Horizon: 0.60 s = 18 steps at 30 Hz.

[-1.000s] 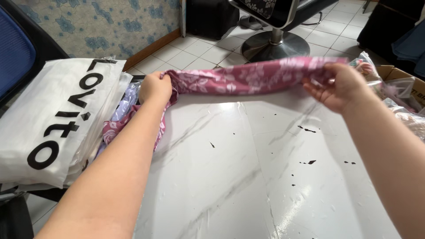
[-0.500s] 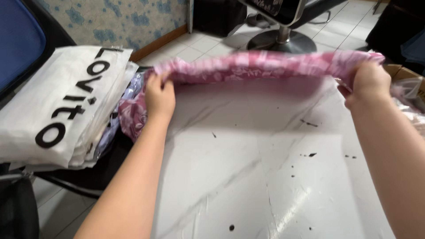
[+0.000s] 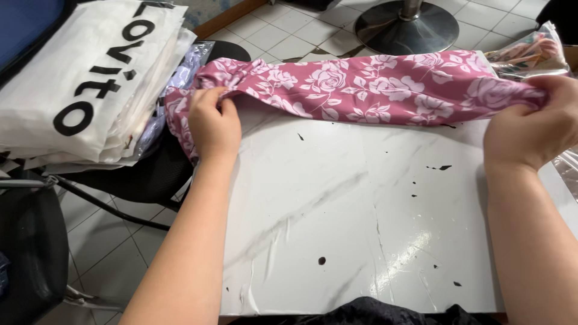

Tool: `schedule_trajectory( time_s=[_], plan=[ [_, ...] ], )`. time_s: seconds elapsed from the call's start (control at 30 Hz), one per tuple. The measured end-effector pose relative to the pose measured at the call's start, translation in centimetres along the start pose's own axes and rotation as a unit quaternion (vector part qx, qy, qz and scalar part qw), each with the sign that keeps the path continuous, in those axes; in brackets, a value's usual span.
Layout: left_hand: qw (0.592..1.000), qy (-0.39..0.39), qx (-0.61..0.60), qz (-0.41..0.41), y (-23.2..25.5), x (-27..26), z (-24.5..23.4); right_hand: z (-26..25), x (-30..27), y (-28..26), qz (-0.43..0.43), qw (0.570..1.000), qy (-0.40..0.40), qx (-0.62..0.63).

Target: The person folds a pink floral garment on a white table by smoothing out the fabric, folding in the sides, and placing it inside a clear plastic bag.

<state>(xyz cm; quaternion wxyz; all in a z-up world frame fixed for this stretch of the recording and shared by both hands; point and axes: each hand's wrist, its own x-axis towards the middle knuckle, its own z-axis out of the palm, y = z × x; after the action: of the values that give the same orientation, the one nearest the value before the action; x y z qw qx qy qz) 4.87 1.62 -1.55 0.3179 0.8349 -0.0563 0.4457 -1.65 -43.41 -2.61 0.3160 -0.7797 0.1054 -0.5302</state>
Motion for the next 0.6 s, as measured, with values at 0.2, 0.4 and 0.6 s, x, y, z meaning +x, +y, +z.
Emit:
schedule_trajectory(
  time_s=[0.2,0.4,0.6],
  plan=[
    [0.997,-0.069,-0.007,0.015,0.5,-0.5,-0.1,1.7,-2.6,-7.2,-0.268,0.94,-0.149,-0.148],
    [0.997,-0.074,0.012,0.026,1.1,-0.6,-0.1,7.9,-4.1,-11.4,-0.191,0.893,-0.402,-0.06],
    [0.995,-0.088,0.039,0.032,2.1,-0.4,-0.4,10.5,-0.6,-9.3,-0.15,0.901,-0.382,-0.138]
  ],
)
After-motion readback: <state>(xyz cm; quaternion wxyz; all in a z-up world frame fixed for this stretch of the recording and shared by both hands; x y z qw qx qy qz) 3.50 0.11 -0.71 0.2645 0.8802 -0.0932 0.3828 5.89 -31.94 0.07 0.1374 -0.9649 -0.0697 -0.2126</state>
